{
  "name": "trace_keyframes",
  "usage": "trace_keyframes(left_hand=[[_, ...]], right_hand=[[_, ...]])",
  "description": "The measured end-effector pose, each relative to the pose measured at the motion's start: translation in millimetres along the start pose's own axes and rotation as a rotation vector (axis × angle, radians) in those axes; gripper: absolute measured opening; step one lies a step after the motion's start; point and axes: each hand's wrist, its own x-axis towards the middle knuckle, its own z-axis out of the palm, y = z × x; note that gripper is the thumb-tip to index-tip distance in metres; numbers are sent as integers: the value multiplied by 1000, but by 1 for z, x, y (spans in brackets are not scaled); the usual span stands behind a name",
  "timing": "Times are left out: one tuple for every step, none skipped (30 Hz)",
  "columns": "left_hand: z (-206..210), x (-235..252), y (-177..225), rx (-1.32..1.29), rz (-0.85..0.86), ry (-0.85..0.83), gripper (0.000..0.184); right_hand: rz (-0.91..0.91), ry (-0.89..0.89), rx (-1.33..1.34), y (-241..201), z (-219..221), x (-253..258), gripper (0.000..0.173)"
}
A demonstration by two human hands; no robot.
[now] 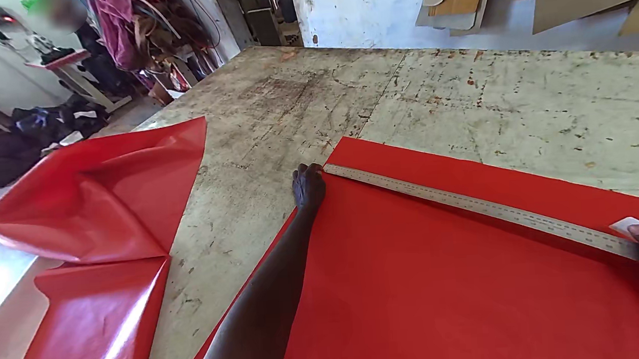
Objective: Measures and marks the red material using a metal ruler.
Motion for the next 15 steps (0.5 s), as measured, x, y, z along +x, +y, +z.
trace_keyframes(left_hand=[[0,1,0,-2,0,0,26],[-1,1,0,-4,-1,0,26],[-1,1,0,-4,-4,1,26],[0,1,0,-5,-4,4,27],[1,1,-2,-8,-4,6,28],[1,2,-2,-13,-7,4,28],[1,2,-2,-19,-14,-2,29],[1,2,-1,-24,-20,-4,29],[0,2,-2,-30,-22,-4,30],[0,2,-2,-35,-24,-5,31],[0,2,-2,-39,-26,-8,31],[-1,2,-1,-41,-32,-12,31],[-2,2,0,-41,-38,-18,31],[-3,1,2,-41,-46,-24,31],[-3,1,3,-44,-48,-26,31]], right_hand=[[-2,4,-4,0,0,1,35],[-5,4,-10,-2,-1,2,35],[-8,2,-21,-3,-1,3,36],[-16,4,-26,-4,-1,4,36],[-25,10,-29,-4,-1,4,36],[-33,14,-35,-3,0,5,37],[-38,20,-39,-2,1,6,38],[-39,22,-41,-1,1,7,38],[-39,21,-44,0,2,8,38],[-39,16,-43,1,3,9,38],[-38,9,-43,1,4,9,38],[-38,4,-44,1,4,9,38],[-33,-2,-45,-1,4,8,37],[-25,-8,-42,-2,4,7,37],[-28,-5,-50,2,5,7,37]])
